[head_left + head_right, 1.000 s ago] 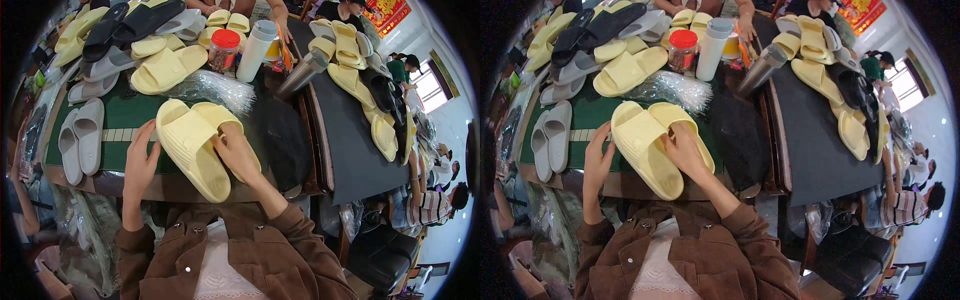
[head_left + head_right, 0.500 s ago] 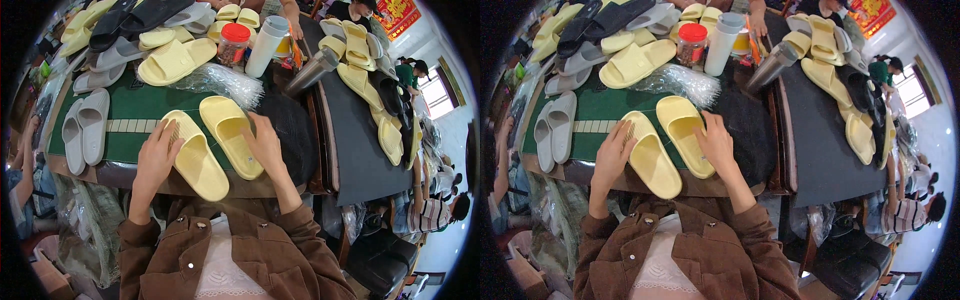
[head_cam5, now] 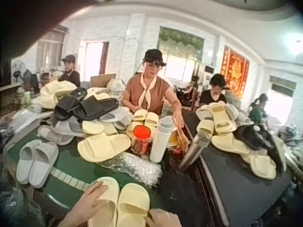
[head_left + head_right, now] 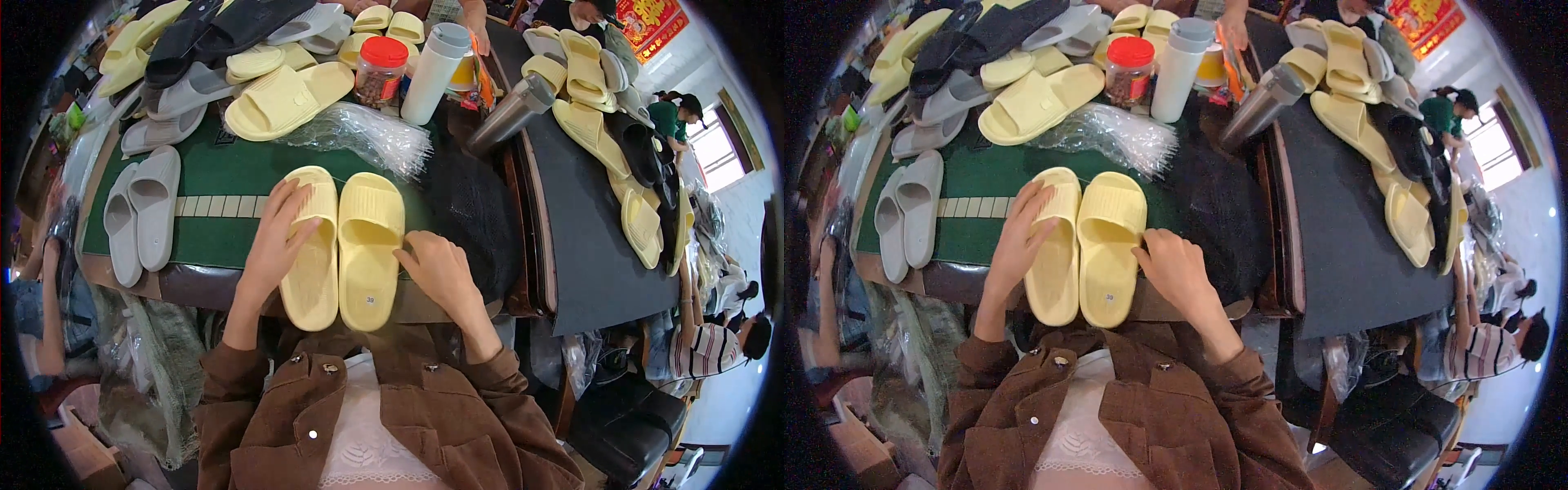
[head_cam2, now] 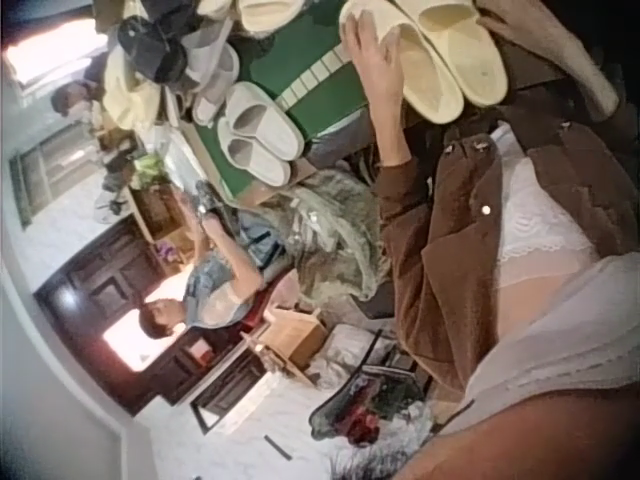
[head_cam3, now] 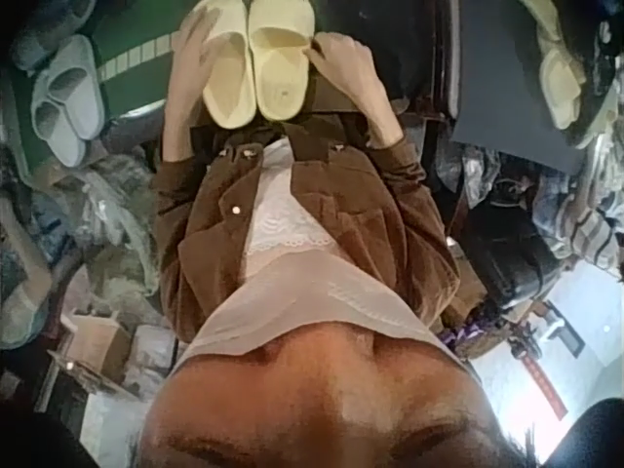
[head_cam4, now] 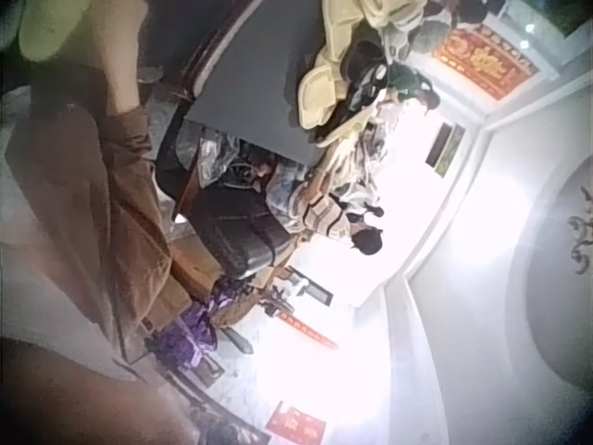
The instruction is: The person is inspecting and checking several pairs of yellow and grey plastic slippers for defects in a factory finishing area.
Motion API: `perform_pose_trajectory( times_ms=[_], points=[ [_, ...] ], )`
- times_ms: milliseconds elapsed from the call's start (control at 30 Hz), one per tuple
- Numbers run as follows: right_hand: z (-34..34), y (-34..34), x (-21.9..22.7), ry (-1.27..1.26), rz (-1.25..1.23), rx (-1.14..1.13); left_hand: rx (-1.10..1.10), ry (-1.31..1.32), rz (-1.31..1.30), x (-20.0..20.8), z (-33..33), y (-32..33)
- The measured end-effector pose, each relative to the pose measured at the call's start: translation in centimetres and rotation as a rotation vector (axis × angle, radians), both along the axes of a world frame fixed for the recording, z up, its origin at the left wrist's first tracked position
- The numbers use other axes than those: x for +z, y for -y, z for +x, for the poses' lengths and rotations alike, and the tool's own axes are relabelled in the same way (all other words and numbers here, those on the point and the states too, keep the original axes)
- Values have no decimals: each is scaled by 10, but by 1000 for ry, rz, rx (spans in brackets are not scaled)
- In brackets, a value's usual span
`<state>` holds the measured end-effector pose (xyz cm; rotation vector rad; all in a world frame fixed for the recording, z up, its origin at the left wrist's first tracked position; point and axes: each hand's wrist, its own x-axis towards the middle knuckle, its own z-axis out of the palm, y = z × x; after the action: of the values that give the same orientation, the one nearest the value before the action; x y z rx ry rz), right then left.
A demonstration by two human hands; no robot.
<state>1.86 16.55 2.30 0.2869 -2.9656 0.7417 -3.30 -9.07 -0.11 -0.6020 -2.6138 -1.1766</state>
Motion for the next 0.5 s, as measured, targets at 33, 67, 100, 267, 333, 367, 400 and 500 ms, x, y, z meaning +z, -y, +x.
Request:
perform_pose_trajectory(
  times_ms=[33,67,100,267,333,367,400,500],
  points=[
    [-1,-3,1,2,0,1,-13,-19,-20,-3,-1,-5],
    [-2,-6,3,-25,-34,-23,-24,-37,-40,-4,-1,-10],
    [-2,-10,9,-56,-65,-50,-25,-40,-38,-3,-1,-14],
    [-18,-22,53,-466,-288,-71,-19,-50,-57,-1,0,-26],
    [-28,-22,76,-671,-331,-70,-1,-43,-60,-3,1,-23],
    [-31,-20,89,-787,-374,-64,-1,-46,-41,-7,0,-21],
    [-30,-21,104,-902,-417,-49,-20,-54,-14,-7,-2,-24],
    [-32,-14,125,-1201,-394,-20,28,-81,-8,-7,1,-28]
  ],
)
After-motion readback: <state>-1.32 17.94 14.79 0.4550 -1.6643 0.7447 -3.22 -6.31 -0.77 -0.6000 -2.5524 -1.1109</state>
